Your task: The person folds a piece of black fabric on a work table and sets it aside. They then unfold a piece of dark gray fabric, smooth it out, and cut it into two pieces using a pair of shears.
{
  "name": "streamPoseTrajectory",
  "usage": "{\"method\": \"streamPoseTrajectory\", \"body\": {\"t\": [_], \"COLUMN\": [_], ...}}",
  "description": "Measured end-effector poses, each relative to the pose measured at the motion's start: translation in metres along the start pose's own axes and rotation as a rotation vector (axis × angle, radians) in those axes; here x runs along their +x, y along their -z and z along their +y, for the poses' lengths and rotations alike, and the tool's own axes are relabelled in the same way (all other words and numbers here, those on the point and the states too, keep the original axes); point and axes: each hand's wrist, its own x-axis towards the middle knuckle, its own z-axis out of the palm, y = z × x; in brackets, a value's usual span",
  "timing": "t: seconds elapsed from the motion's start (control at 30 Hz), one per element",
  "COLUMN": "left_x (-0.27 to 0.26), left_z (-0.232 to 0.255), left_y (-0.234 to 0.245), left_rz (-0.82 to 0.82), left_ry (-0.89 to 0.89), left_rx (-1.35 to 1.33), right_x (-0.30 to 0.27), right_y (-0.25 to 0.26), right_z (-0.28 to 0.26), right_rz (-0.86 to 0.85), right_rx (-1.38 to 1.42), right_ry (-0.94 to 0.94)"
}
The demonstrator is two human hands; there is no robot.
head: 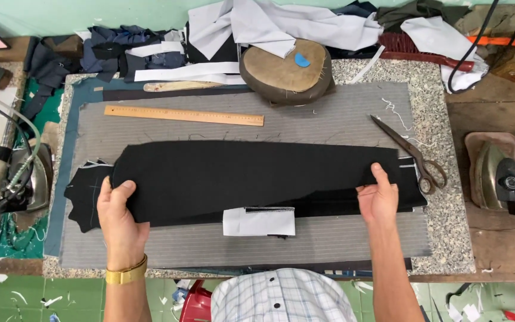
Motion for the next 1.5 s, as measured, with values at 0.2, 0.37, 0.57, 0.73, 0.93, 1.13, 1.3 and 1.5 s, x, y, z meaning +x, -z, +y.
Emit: {"method": "streamPoseTrajectory", "body": {"t": [0.2, 0.37, 0.57, 0.73, 0.93, 1.13, 1.3, 1.5], "left_x": [0.074, 0.08, 0.074, 0.08, 0.057, 0.05, 0.027, 0.019], "left_z": [-0.16, -0.242, -0.222, -0.244, -0.216, -0.211, -0.187, -0.188], "left_y": [0.101, 0.16, 0.15, 0.17, 0.147, 0.14, 0.119, 0.137], "left_rz": [0.147, 0.174, 0.149, 0.155, 0.085, 0.09, 0.122, 0.166], "left_ry": [-0.003, 0.194, 0.135, 0.117, 0.014, 0.013, -0.059, -0.218], "left_rx": [0.349, 0.593, 0.644, 0.766, 0.811, 0.826, 0.89, 1.084], "right_x": [0.032, -0.016, 0.02, 0.021, 0.007, -0.003, -0.014, 0.008], "right_y": [0.041, 0.011, 0.04, 0.052, 0.054, 0.093, 0.124, 0.168], "right_z": [0.055, 0.039, 0.052, 0.052, 0.024, 0.015, -0.001, -0.014], "right_rz": [-0.023, -0.039, -0.071, -0.072, -0.119, -0.045, 0.09, 0.212], "right_rx": [-0.416, -0.833, -0.929, -1.125, -0.929, -0.926, -0.762, -0.864], "right_ry": [0.108, 0.102, 0.177, 0.173, 0.205, 0.38, 0.423, 0.539]}}
